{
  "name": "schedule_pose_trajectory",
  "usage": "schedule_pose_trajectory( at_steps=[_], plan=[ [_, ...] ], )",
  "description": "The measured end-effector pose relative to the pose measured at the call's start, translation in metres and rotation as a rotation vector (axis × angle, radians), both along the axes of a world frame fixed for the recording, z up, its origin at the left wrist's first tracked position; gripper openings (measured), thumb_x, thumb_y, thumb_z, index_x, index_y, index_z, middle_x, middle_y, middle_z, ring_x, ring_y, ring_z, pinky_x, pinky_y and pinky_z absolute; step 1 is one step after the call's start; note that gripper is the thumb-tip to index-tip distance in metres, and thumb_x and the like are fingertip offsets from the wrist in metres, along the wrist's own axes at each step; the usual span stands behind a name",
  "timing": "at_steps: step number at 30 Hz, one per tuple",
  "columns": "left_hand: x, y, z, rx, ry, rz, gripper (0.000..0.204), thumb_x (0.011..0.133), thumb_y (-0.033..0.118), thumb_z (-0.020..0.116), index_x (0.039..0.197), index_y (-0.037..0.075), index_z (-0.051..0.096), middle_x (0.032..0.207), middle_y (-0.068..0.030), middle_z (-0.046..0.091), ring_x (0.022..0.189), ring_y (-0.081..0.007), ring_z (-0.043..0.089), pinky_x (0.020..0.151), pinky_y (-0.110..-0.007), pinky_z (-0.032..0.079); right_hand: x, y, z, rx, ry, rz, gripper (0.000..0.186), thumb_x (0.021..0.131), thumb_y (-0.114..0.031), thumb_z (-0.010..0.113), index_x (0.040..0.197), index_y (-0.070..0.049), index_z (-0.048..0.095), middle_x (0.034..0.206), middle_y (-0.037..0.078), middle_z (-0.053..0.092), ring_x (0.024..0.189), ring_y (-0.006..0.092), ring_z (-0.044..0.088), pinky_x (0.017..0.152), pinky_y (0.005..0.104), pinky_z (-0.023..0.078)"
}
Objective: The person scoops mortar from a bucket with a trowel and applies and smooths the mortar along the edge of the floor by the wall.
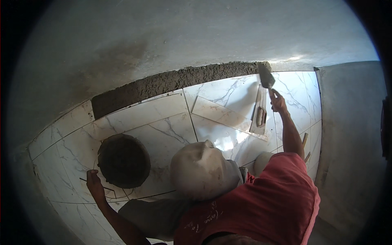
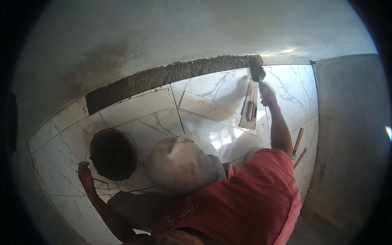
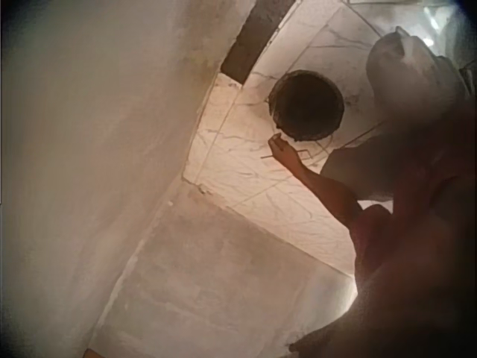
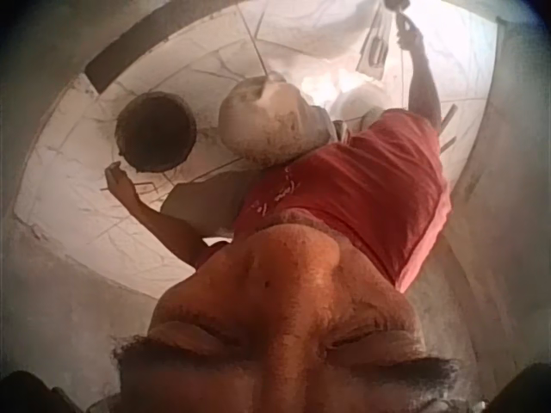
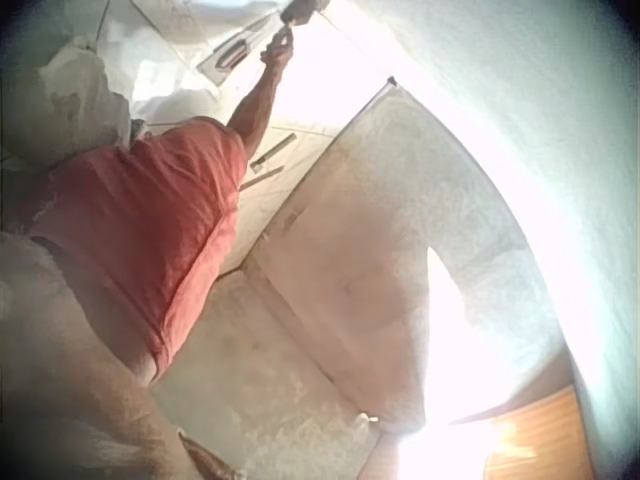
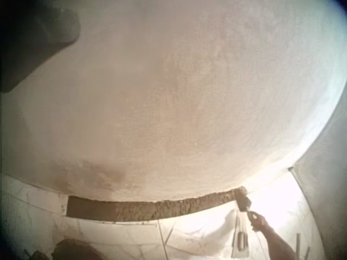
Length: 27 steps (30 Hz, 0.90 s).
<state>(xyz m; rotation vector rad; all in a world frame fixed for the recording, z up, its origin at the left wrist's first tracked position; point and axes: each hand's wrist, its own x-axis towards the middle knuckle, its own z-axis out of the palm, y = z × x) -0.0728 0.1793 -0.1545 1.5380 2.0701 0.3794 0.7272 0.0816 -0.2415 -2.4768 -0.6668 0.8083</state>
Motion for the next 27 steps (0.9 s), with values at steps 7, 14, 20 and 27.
schedule_pose_trajectory(
  at_steps=[7,14,20,27],
  plan=[
    [0.005,-0.002,-0.001,0.082,0.002,-0.032,0.033,0.098,0.027,0.038,0.093,0.0,0.054,0.078,-0.0088,0.052,0.069,-0.0179,0.044,0.068,-0.029,0.039,0.059,-0.025,-0.063,0.377,0.06,0.357,0.05,0.09,-0.033,0.048,0.133,-0.007,0.047,0.069,0.004,0.057,0.062,0.013,0.056,0.04,0.0307,0.044],
    [0.008,-0.001,0.007,-0.018,0.05,0.012,0.035,0.099,0.029,0.037,0.094,-0.001,0.055,0.079,-0.0101,0.054,0.07,-0.0185,0.045,0.068,-0.029,0.04,0.044,0.008,0.003,-0.128,-0.191,0.015,0.043,0.092,-0.035,0.048,0.131,-0.017,0.05,0.062,0.007,0.057,0.043,0.0149,0.051,0.038,0.0309,0.043],
    [0.002,-0.001,-0.001,0.0,0.014,0.001,0.033,0.099,0.027,0.037,0.093,0.0,0.054,0.076,-0.0067,0.05,0.066,-0.0147,0.04,0.064,-0.028,0.037,0.111,-0.062,-0.068,-0.049,-0.803,0.688,0.038,0.094,-0.026,0.042,0.125,-0.009,0.051,0.112,0.02,0.061,0.103,0.0337,0.06,0.079,0.0407,0.052],
    [0.005,-0.005,0.008,0.053,0.016,-0.008,0.029,0.099,0.024,0.038,0.092,0.001,0.054,0.075,-0.005,0.049,0.065,-0.0139,0.037,0.063,-0.027,0.036,0.066,-0.01,-0.03,-0.143,-0.454,0.157,0.045,0.091,-0.041,0.039,0.127,-0.016,0.051,0.104,0.017,0.065,0.094,0.035,0.062,0.077,0.0413,0.05]
  ],
)
